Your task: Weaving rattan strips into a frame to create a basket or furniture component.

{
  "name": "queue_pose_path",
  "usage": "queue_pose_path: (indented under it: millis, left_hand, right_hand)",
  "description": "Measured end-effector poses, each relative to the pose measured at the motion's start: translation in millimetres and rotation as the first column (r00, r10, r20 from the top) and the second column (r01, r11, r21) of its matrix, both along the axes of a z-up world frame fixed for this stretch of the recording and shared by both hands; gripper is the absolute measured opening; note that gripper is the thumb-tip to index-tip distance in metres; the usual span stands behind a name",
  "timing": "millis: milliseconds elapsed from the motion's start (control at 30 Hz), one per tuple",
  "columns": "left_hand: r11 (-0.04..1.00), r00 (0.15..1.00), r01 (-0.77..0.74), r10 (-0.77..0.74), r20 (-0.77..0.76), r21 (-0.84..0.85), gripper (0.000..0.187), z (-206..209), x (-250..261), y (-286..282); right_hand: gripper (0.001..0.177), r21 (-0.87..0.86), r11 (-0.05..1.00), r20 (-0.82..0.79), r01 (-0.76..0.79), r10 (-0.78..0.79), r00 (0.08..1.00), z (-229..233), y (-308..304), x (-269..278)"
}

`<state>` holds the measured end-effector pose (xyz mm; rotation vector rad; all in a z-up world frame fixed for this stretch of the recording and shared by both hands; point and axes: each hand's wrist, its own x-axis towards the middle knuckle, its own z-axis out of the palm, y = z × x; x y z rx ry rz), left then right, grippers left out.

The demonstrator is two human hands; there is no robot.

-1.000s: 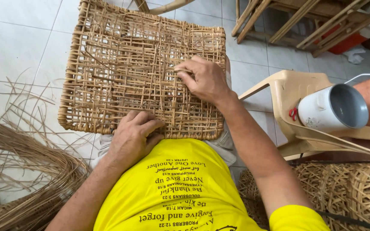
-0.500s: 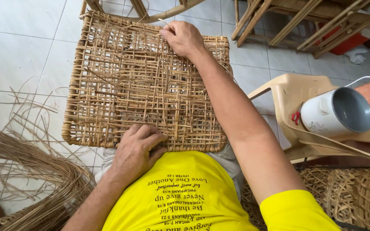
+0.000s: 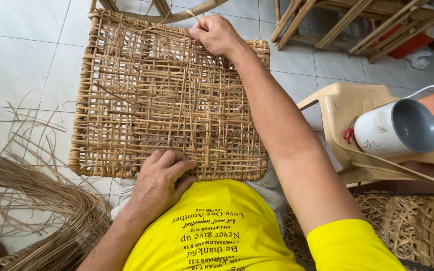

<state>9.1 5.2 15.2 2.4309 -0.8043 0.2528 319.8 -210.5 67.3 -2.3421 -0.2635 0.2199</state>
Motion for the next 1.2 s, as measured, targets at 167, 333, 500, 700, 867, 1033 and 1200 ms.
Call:
queue_pose_path:
  millis: [167, 333, 500, 700, 867, 1033, 1200]
  left_hand:
    - [1.000, 1.000, 0.001, -0.001, 0.000, -0.001, 0.033, 1, 1, 0]
    - [1.000, 1.000, 0.002, -0.002, 0.006, 0.006, 0.034, 2, 4, 0]
    - [1.000, 1.000, 0.004, -0.004, 0.006, -0.022, 0.035, 3, 4, 0]
    - [1.000, 1.000, -0.001, 0.001, -0.010, -0.024, 0.033, 4, 3, 0]
    - [0.999, 1.000, 0.011, -0.011, 0.004, -0.031, 0.034, 3, 5, 0]
    - [1.000, 1.000, 0.015, -0.015, -0.001, 0.004, 0.040, -4, 8, 1]
    - [0.998, 0.998, 0.036, -0.034, 0.048, -0.042, 0.038, -5, -2, 10]
  right_hand:
    - [0.019, -0.125, 0.988, 0.277, 0.094, -0.056, 0.959, -13, -10, 8]
    - [0.012, -0.270, 0.961, 0.340, 0.055, 0.042, 0.939, -34, -12, 23]
    - [0.010, -0.187, 0.980, 0.373, -0.073, 0.139, 0.917, -23, -11, 12]
    - [0.016, -0.164, 0.971, 0.421, -0.176, 0.230, 0.877, -27, -10, 7]
    - [0.010, -0.150, 0.961, 0.402, -0.233, 0.275, 0.874, -35, -11, 16]
    - [0.014, -0.291, 0.947, 0.453, -0.139, 0.264, 0.851, -34, -11, 1]
    - [0.043, -0.281, 0.948, 0.521, -0.148, 0.280, 0.806, -18, -38, -51]
